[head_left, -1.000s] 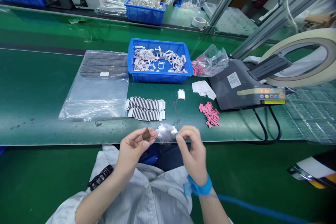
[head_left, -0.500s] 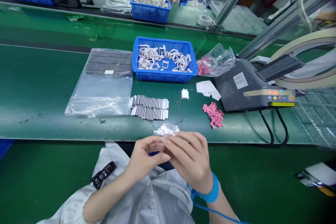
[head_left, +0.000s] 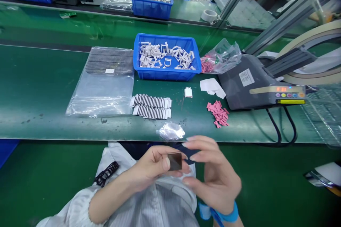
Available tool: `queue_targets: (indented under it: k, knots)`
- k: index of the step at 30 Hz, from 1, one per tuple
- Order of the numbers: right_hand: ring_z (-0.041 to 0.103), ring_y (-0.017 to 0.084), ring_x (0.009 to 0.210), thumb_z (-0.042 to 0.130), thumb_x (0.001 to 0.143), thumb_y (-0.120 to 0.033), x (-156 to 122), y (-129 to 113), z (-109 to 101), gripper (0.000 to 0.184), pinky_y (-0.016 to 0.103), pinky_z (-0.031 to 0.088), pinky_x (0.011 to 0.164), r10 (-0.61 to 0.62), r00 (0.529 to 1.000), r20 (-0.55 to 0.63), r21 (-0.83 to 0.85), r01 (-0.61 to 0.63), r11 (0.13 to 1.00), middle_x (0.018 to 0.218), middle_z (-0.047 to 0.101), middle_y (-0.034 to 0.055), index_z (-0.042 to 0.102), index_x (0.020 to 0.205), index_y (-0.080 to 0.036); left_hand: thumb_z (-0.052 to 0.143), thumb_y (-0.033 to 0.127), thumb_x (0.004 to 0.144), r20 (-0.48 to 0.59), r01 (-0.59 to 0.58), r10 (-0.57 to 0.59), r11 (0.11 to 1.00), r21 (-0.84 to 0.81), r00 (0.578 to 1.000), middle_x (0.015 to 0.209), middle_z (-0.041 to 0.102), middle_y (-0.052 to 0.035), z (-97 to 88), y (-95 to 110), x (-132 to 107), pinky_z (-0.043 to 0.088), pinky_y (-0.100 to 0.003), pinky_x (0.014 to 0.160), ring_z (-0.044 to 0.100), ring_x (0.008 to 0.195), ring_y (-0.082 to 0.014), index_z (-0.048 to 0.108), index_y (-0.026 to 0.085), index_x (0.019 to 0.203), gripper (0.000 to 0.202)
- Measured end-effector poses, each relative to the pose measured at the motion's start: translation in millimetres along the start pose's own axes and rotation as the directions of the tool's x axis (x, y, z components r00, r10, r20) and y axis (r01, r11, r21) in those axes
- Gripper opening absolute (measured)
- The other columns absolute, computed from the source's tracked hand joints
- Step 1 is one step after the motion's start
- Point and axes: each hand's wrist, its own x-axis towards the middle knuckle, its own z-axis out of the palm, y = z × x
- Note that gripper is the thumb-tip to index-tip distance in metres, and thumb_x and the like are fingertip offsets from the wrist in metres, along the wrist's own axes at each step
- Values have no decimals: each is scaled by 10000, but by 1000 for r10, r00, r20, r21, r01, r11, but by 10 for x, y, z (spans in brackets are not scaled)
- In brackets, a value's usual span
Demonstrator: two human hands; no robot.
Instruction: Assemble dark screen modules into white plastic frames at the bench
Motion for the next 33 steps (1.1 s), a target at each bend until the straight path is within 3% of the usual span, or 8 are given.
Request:
queue_targets:
  k: [3, 5, 10, 17, 29, 33]
  knots:
    - [570, 189, 798, 674, 747, -88, 61, -28, -98, 168, 351, 498, 668, -81, 997, -17, -276, 74, 958, 805, 638, 23, 630, 830, -226, 811, 462, 559, -72, -71, 81, 990, 123, 994, 718, 740, -38, 0, 33, -8, 542, -280, 724, 688, 692, -168, 756, 211, 851, 389]
    - [547, 177, 778, 653, 748, -46, 81, -34, -113, 192, 338, 482, 649, -74, 997, 18, -330, 75, 941, 776, 623, 12, 640, 805, -229, 821, 418, 563, -89, -105, 121, 980, 168, 989, 691, 742, -27, 12, 47, -18, 552, -318, 751, 697, 696, -185, 761, 239, 844, 339]
    - [530, 172, 768, 641, 768, -45, 76, -17, -79, 185, 349, 462, 648, -43, 999, 16, -263, 45, 964, 753, 609, 9, 643, 826, -220, 830, 350, 566, -120, -157, 189, 958, 240, 975, 733, 754, -16, 36, 46, -47, 572, -313, 714, 704, 718, -192, 753, 286, 853, 303]
    - [535, 178, 756, 652, 764, -64, 52, -10, -80, 173, 348, 458, 624, -17, 1000, -10, -175, 15, 984, 759, 602, 9, 641, 821, -227, 827, 415, 538, -162, -176, 249, 913, 369, 955, 797, 762, -55, 87, 71, -76, 589, -358, 696, 710, 710, -235, 761, 266, 810, 317]
    - [515, 178, 780, 628, 792, -71, 30, 52, -66, 146, 347, 446, 650, -5, 1000, 16, -111, 7, 994, 757, 586, 12, 622, 813, -215, 825, 277, 581, -141, -197, 324, 810, 553, 936, 841, 762, -33, 109, 132, -118, 589, -283, 718, 716, 781, -213, 746, 305, 853, 285]
    - [515, 178, 786, 608, 803, -76, 14, 71, 2, 134, 343, 431, 674, -24, 1000, 13, -157, 26, 987, 757, 588, 14, 600, 817, -210, 846, 239, 539, -203, -174, 315, 841, 513, 927, 805, 762, -34, 90, 89, -91, 599, -303, 711, 721, 752, -228, 759, 272, 815, 292]
